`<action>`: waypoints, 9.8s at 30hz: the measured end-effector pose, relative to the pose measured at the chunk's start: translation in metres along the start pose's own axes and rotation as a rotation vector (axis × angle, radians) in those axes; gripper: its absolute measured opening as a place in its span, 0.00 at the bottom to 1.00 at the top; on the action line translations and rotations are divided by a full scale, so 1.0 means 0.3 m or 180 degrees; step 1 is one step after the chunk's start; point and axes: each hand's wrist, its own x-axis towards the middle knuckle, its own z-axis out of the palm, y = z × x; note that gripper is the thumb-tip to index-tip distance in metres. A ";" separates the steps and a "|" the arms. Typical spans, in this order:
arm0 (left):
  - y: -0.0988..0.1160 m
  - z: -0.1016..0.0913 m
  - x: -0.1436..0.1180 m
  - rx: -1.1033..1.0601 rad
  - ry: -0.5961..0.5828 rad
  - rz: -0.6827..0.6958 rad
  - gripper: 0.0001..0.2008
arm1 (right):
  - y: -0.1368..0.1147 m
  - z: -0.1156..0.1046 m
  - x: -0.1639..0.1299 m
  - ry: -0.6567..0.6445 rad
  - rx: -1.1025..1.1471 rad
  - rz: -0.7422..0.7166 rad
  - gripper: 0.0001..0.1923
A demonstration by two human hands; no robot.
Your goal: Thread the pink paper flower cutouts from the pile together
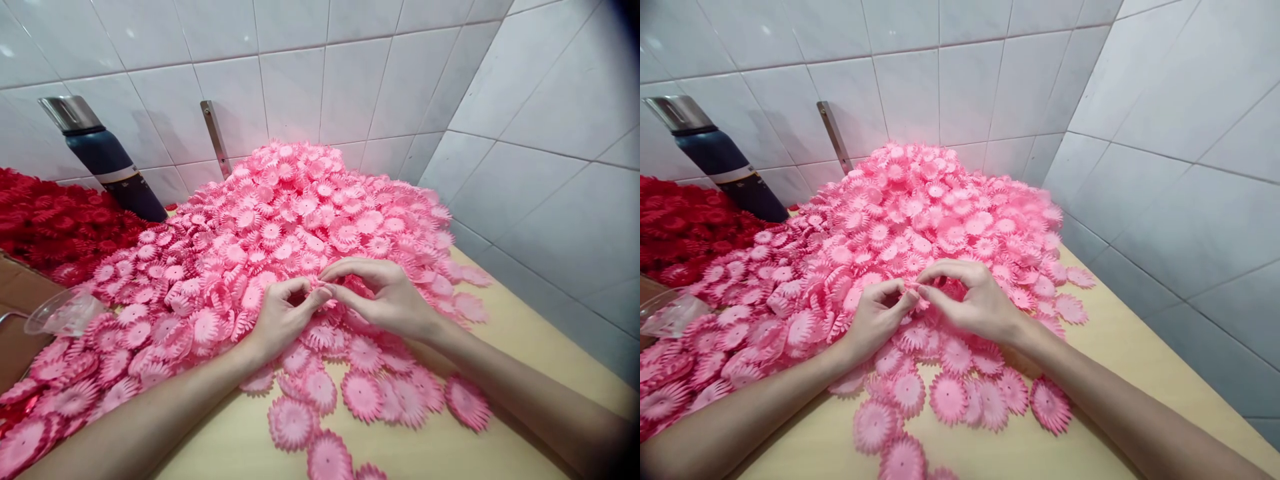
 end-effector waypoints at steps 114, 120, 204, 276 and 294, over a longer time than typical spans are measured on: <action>0.011 0.008 0.003 0.0069 0.0143 -0.0118 0.10 | 0.065 -0.043 0.019 0.1160 -0.0107 0.0164 0.06; 0.010 0.003 0.000 0.0212 0.0056 -0.0049 0.15 | 0.031 -0.017 0.006 0.0515 -0.0582 -0.0681 0.12; 0.006 0.005 0.004 -0.0252 0.0389 -0.0055 0.07 | 0.047 -0.046 0.015 0.0928 -0.0191 -0.0121 0.10; 0.013 -0.006 -0.016 -0.0004 0.0457 0.0104 0.08 | 0.019 -0.024 0.008 0.0366 0.0590 0.0560 0.06; 0.014 -0.010 -0.007 -0.0025 0.0231 0.0340 0.11 | 0.017 -0.024 0.001 -0.0107 0.0517 0.0464 0.08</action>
